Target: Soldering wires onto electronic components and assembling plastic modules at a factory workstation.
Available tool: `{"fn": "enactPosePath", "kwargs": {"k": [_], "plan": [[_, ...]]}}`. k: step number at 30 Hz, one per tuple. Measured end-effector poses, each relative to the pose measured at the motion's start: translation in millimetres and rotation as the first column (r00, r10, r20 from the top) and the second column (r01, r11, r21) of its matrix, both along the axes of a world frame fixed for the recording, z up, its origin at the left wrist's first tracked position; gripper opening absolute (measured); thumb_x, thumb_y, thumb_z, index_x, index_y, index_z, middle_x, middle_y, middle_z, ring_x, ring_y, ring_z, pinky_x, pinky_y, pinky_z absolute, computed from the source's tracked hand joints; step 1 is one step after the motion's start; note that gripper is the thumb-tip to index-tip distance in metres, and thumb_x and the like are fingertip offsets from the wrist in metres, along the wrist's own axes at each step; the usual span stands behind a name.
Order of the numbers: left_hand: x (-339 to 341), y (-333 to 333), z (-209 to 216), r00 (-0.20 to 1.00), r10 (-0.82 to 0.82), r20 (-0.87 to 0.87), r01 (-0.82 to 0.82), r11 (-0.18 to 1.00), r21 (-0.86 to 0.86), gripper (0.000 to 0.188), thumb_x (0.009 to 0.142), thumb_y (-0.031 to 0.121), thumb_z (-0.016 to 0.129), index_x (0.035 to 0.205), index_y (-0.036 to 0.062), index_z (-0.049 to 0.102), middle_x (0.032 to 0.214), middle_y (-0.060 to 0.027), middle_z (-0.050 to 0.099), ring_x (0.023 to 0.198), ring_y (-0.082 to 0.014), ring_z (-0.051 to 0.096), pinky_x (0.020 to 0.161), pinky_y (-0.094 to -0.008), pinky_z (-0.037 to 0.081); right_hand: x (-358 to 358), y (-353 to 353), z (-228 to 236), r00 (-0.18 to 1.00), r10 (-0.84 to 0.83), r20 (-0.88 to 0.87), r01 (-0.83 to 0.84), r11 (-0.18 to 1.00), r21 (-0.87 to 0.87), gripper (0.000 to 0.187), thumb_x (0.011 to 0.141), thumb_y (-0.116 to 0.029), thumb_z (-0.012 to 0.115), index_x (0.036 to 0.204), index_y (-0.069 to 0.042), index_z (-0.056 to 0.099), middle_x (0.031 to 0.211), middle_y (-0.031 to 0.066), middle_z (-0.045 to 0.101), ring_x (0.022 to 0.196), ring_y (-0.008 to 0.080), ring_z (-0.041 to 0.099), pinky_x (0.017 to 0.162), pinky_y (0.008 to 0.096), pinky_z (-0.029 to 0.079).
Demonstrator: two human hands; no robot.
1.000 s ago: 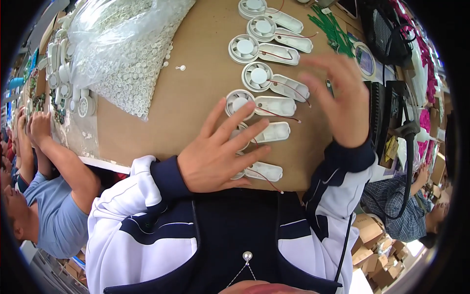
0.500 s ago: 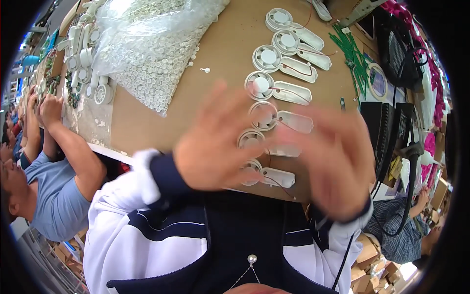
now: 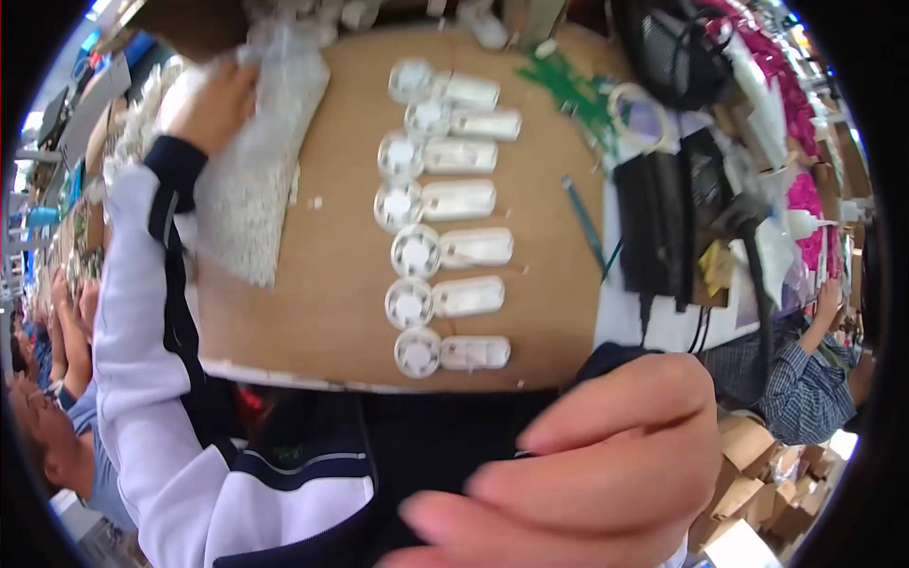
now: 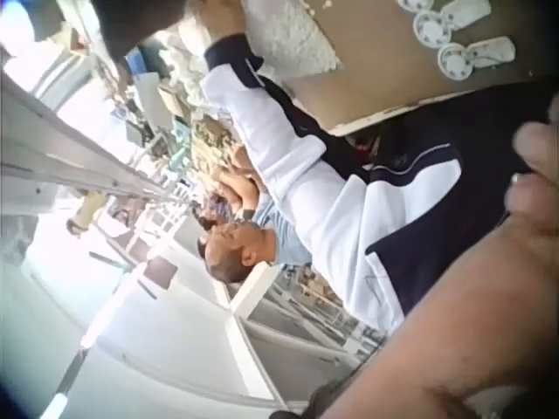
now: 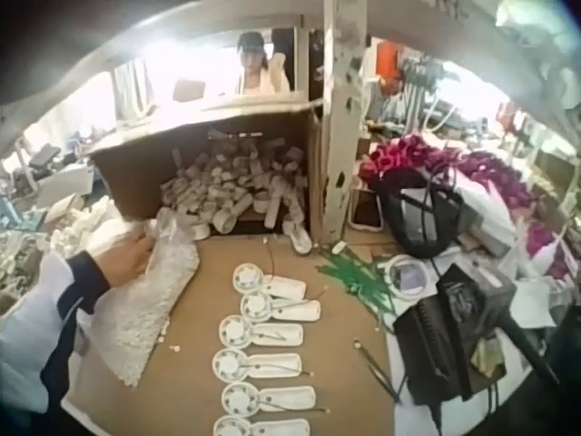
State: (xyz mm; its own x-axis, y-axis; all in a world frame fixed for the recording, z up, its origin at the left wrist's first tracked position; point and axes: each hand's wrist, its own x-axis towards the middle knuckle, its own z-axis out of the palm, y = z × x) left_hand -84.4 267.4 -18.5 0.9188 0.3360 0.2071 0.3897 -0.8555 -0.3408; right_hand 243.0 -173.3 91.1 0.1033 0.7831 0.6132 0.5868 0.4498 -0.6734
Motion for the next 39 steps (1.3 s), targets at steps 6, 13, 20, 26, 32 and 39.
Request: {"fn": "enactPosePath", "kwargs": {"k": [6,13,20,26,32,39], "plan": [[60,-39,20,0.972,0.224,-0.073,-0.229,0.971,-0.075,0.016,0.097,0.018,0.051,0.101,0.0048,0.057,0.101,-0.0163,0.057,0.079,-0.0411,0.062,0.072,-0.049,0.05,0,55,-30,0.992,-0.12,-0.051,0.128,0.967,0.221,0.03,0.072,0.008,0.063,0.091,-0.012,0.076,0.084,0.0016,0.067,0.07,0.0187,0.054,0.063,0.0284,0.043],[67,-44,37,0.934,0.324,-0.148,-0.323,0.946,0.032,0.023,0.098,0.027,0.052,0.095,0.006,0.061,0.091,-0.0129,0.063,0.075,-0.0385,0.064,0.069,-0.0483,0.051,6,74,-86,0.996,-0.094,-0.002,0.093,0.986,0.136,0.038,0.066,0.015,0.056,0.09,-0.006,0.076,0.082,0.0051,0.066,0.069,0.0206,0.053,0.065,0.0288,0.045],[66,-44,43,0.941,0.32,-0.106,-0.32,0.947,0.016,0.028,0.1,0.032,0.053,0.091,0.007,0.064,0.092,-0.0115,0.065,0.075,-0.0376,0.064,0.068,-0.0472,0.05,11,77,-97,0.994,-0.108,0.0,0.107,0.989,0.097,0.035,0.068,0.014,0.058,0.091,-0.008,0.074,0.081,0.0047,0.064,0.068,0.0219,0.053,0.064,0.03,0.046],[55,-15,33,0.935,0.335,-0.114,-0.335,0.942,0.023,0.053,0.103,0.051,0.044,0.085,0.0063,0.065,0.085,-0.0136,0.068,0.075,-0.0364,0.065,0.069,-0.0469,0.05,22,54,-56,0.899,-0.414,-0.143,0.413,0.91,-0.04,0.036,0.076,0.014,0.054,0.102,-0.003,0.072,0.093,0.0078,0.068,0.074,0.0184,0.059,0.069,0.0274,0.048],[60,-24,45,0.893,0.449,-0.027,-0.45,0.893,-0.035,0.056,0.104,0.054,0.042,0.095,0.0052,0.068,0.089,-0.0155,0.072,0.078,-0.0388,0.067,0.071,-0.0449,0.051,17,10,-50,0.785,-0.55,0.285,0.613,0.756,-0.229,0.033,0.087,0.004,0.059,0.119,-0.003,0.065,0.105,0.0092,0.066,0.074,0.0214,0.063,0.066,0.031,0.052],[39,-5,39,0.916,0.377,0.139,-0.246,0.801,-0.546,0.046,0.107,0.044,0.042,0.125,0.0075,0.064,0.109,-0.0104,0.07,0.084,-0.0349,0.066,0.074,-0.0398,0.051,21,-4,-105,0.485,-0.346,0.803,0.808,0.529,-0.259,0.043,0.085,-0.002,0.067,0.127,-0.007,0.06,0.11,0.0113,0.061,0.074,0.0308,0.065,0.063,0.0388,0.054]]}}
